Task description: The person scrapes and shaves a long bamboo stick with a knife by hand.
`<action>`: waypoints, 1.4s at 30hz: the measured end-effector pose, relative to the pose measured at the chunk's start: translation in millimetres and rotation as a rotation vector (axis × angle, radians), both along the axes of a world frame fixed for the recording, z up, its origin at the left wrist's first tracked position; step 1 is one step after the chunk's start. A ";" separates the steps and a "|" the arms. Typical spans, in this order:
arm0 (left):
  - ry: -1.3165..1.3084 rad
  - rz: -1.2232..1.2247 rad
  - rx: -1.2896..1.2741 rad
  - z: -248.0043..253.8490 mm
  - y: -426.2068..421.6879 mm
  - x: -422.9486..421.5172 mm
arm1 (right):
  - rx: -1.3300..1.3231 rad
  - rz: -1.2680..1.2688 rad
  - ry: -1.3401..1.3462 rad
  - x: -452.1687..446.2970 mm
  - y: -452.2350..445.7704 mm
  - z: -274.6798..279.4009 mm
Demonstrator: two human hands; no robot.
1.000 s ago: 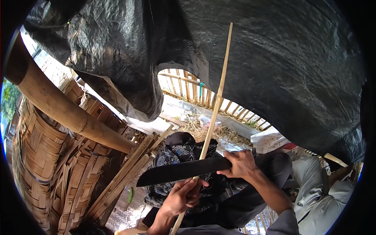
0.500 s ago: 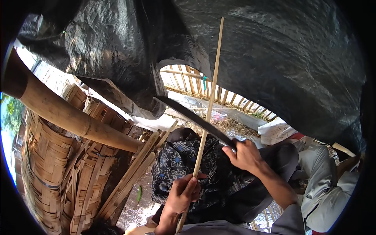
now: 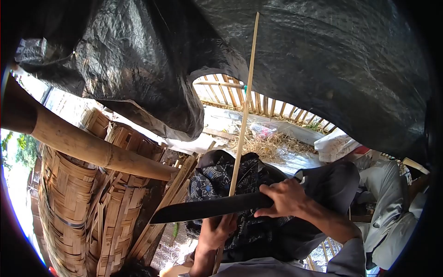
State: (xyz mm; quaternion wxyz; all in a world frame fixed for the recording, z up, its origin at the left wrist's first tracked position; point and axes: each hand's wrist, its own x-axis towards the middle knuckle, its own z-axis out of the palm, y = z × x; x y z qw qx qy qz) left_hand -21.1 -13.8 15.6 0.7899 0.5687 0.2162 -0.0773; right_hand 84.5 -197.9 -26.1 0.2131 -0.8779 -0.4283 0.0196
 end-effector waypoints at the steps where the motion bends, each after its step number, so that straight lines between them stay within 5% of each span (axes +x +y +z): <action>1: -0.020 0.005 -0.011 -1.1 0.4 0.7 | 0.022 0.039 0.008 -3.6 0.7 -3.1; 7: -0.077 -0.076 0.125 -1.9 4.3 -4.6 | 0.123 0.039 -0.082 -1.1 6.0 0.0; 11: -0.027 -0.031 0.160 12.0 -5.3 2.7 | 0.159 -0.254 -0.183 12.3 -0.1 -2.4; 13: -0.036 -0.037 0.174 13.0 -6.8 2.4 | 0.148 -0.279 0.048 9.4 -2.4 -2.3; 19: -0.141 -0.192 0.432 10.5 11.4 7.1 | 0.073 -0.094 -0.023 0.0 0.4 7.4; 25: -0.006 0.123 0.135 12.3 -22.2 7.9 | 0.339 -0.196 0.186 -2.1 1.8 -7.7; 30: -0.057 0.100 0.307 10.6 -17.9 7.8 | 0.158 -0.100 -0.091 -3.1 1.4 -5.9; 35: -0.066 0.060 0.342 14.5 -19.1 16.0 | 0.179 -0.186 -0.014 -1.0 1.5 -10.2; 42: -0.011 0.169 0.106 7.7 -16.9 15.6 | 0.112 -0.100 -0.063 -10.7 1.2 -13.0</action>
